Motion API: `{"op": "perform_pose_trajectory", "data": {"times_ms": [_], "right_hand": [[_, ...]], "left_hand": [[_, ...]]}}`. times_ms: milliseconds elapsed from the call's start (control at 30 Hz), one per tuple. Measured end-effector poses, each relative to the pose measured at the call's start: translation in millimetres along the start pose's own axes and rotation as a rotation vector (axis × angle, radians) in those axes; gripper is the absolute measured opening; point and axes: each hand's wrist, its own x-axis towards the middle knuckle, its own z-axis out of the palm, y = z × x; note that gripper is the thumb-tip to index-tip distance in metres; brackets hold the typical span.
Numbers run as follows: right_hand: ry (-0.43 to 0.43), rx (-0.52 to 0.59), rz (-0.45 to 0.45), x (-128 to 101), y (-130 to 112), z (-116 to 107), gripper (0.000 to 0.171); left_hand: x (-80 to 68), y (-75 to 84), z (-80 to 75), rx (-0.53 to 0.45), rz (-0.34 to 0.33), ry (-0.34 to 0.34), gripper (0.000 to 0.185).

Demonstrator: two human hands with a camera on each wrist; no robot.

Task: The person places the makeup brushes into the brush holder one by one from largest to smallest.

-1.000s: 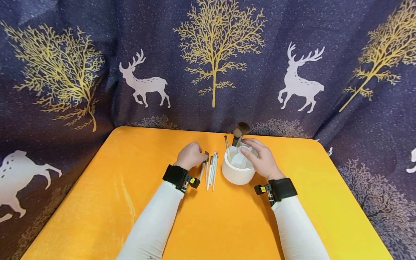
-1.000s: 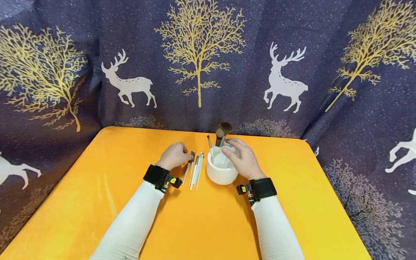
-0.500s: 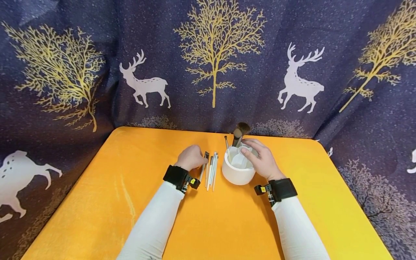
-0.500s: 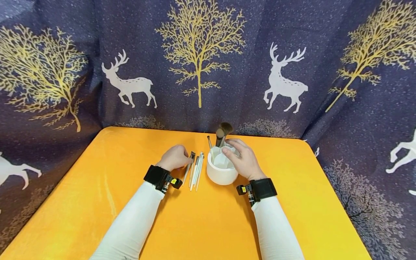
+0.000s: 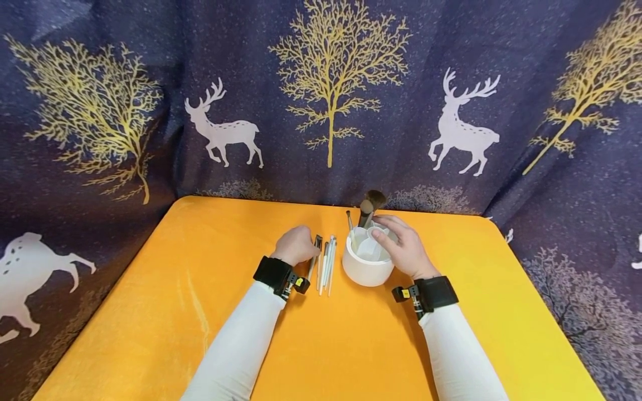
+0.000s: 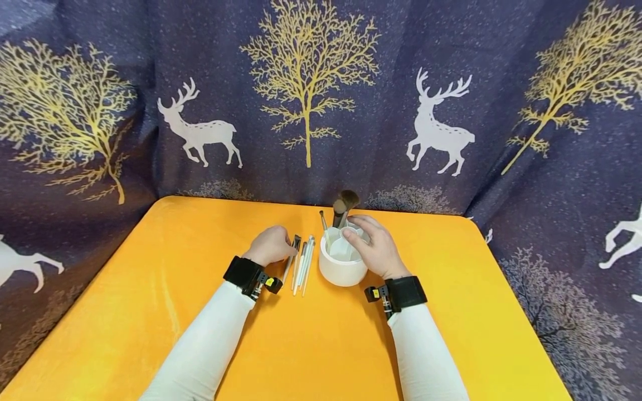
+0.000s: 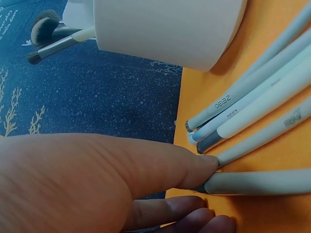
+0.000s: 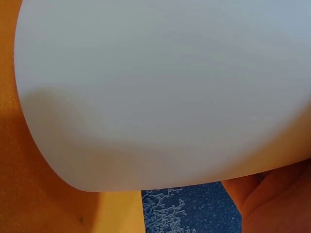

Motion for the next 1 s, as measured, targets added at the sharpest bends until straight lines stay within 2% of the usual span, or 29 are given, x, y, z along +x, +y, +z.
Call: {"op": "perform_pose_trajectory", "data": {"times_ms": [233,467,833,1000], "right_hand": [[0.0,0.006,0.001,-0.7,1.2,1.7,0.048],[0.003,0.013,-0.004,-1.2,2.1,1.5,0.048],[0.002,0.002,-0.002,-0.2,0.8,2.3,0.048],[0.003,0.003,-0.005,-0.2,1.0,2.5,0.048]], "left_hand": [[-0.8,-0.3,2.1,0.001,-0.006,0.009,0.042],[-2.5,3.3,4.9,0.017,-0.007,0.04,0.028],[-1.3,4.1,9.8,0.045,-0.005,0.076,0.037],[-2.2,6.4,9.8,0.055,-0.018,0.077,0.034]]}}
